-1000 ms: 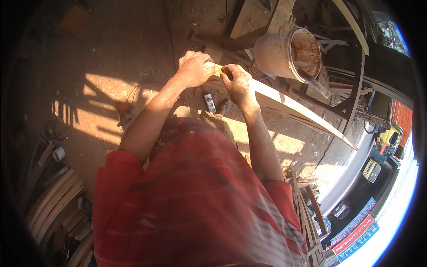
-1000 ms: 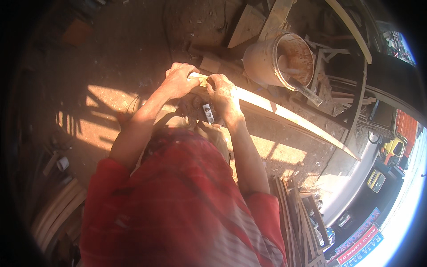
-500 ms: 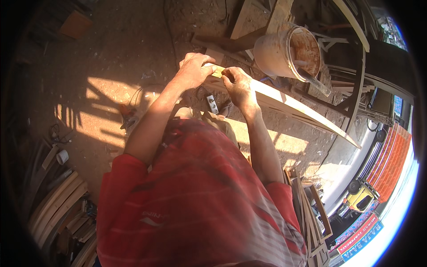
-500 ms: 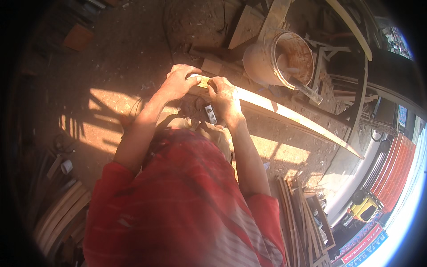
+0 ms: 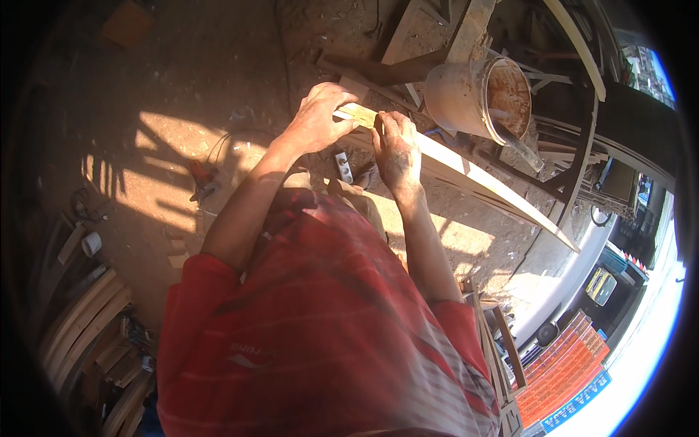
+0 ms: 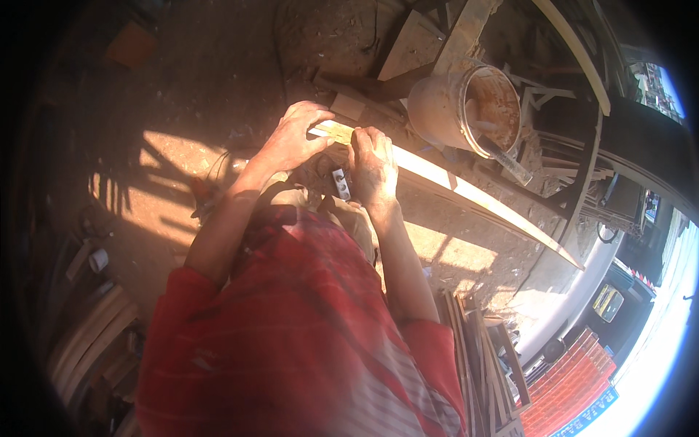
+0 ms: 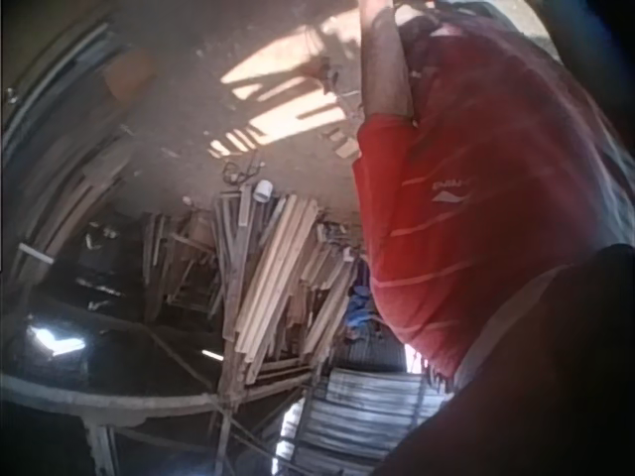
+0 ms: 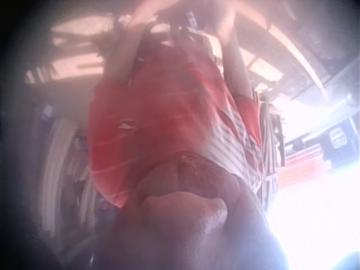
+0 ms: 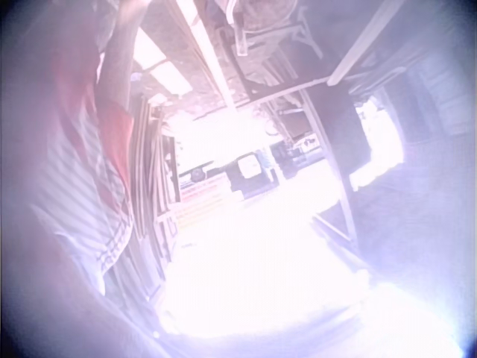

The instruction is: The person takes food from a plastic bag, carries a bucket of putty, and applies the putty onto the wooden door frame by hand.

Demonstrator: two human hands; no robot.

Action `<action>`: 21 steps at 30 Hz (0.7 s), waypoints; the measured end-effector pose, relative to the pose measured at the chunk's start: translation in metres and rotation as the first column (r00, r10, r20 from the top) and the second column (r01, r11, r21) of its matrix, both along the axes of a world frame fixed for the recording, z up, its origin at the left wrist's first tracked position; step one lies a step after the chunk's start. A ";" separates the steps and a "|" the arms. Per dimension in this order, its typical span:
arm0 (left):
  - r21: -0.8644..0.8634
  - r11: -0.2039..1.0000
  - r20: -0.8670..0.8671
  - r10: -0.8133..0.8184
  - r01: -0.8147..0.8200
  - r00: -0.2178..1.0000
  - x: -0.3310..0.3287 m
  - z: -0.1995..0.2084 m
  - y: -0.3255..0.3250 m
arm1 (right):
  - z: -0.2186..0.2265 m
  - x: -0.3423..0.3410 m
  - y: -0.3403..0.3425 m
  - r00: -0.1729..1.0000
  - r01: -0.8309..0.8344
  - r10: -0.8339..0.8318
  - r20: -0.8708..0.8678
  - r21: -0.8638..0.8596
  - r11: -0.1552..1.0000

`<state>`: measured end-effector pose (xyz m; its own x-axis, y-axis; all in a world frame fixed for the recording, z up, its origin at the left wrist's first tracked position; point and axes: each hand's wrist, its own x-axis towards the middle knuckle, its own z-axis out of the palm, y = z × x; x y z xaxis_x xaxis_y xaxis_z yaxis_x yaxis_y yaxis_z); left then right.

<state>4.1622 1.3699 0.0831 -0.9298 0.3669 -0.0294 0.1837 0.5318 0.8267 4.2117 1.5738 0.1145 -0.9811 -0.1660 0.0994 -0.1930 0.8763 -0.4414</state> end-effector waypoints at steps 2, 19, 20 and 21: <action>0.003 0.999 -0.044 0.034 -0.033 0.998 0.001 -0.002 0.004 | -0.007 0.010 -0.002 0.999 -0.003 0.006 -0.044 0.059 0.998; 0.001 0.996 0.029 0.085 -0.085 0.996 0.002 -0.011 0.008 | -0.017 0.027 -0.016 0.997 -0.025 0.031 -0.066 0.084 0.996; 0.000 0.997 0.027 0.080 -0.080 0.996 0.001 -0.009 0.007 | -0.016 0.022 -0.018 0.997 -0.020 0.025 -0.068 0.083 0.996; -0.015 0.998 0.015 0.058 -0.058 0.998 0.001 -0.006 0.006 | -0.014 0.018 -0.020 0.999 0.017 -0.014 -0.042 0.059 0.998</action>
